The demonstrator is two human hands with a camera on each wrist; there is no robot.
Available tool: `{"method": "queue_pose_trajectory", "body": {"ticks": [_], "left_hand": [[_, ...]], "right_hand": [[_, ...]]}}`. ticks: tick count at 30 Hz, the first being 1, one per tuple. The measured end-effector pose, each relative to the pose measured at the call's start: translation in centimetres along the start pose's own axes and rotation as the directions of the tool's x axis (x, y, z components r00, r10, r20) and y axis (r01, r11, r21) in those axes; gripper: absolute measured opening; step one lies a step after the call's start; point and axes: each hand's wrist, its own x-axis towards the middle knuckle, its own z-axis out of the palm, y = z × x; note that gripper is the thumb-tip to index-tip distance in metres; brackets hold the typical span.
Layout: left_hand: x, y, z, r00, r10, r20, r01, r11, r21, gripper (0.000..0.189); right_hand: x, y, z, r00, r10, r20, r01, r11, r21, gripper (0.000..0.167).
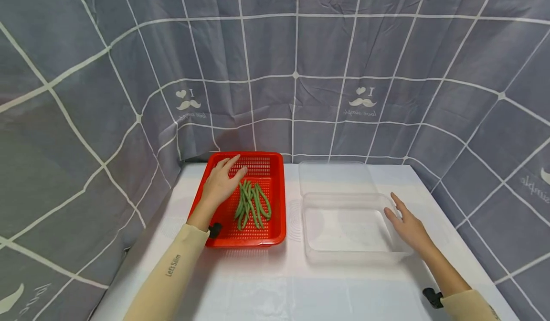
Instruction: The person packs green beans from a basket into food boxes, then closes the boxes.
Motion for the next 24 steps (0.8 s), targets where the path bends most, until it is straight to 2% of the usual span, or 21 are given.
{"method": "queue_pose_trajectory", "body": {"ticks": [5,10,14,17,19,24], "left_hand": [[0.0,0.1,0.2,0.999,-0.035,0.024,0.035,0.999,-0.003,0.064],[0.8,0.3,0.0,0.987,-0.145,0.072,0.147,0.989,-0.021,0.059],[1.6,0.2,0.1,0.959,-0.243,0.149,0.259,0.961,-0.099,0.055],[2.2,-0.2,0.4,0.933,-0.296,0.205,0.333,0.926,-0.178,0.051],[2.7,-0.6,0.8,0.919,-0.318,0.231,0.367,0.906,-0.211,0.049],[3.6,-1.7,1.7,0.889,-0.36,0.281,0.425,0.878,-0.22,0.043]], "right_hand": [[-0.3,0.4,0.6,0.996,0.077,0.041,-0.078,0.996,0.034,0.082],[-0.4,1.0,0.6,0.997,0.07,0.043,-0.073,0.994,0.086,0.077],[-0.4,1.4,0.5,0.997,0.051,0.049,-0.059,0.983,0.172,0.073],[-0.4,1.7,0.4,0.997,0.047,0.066,-0.061,0.971,0.23,0.072],[-0.5,1.9,0.4,0.995,0.045,0.087,-0.068,0.96,0.272,0.073],[-0.7,2.3,0.5,0.99,0.005,0.138,-0.056,0.928,0.369,0.077]]}}
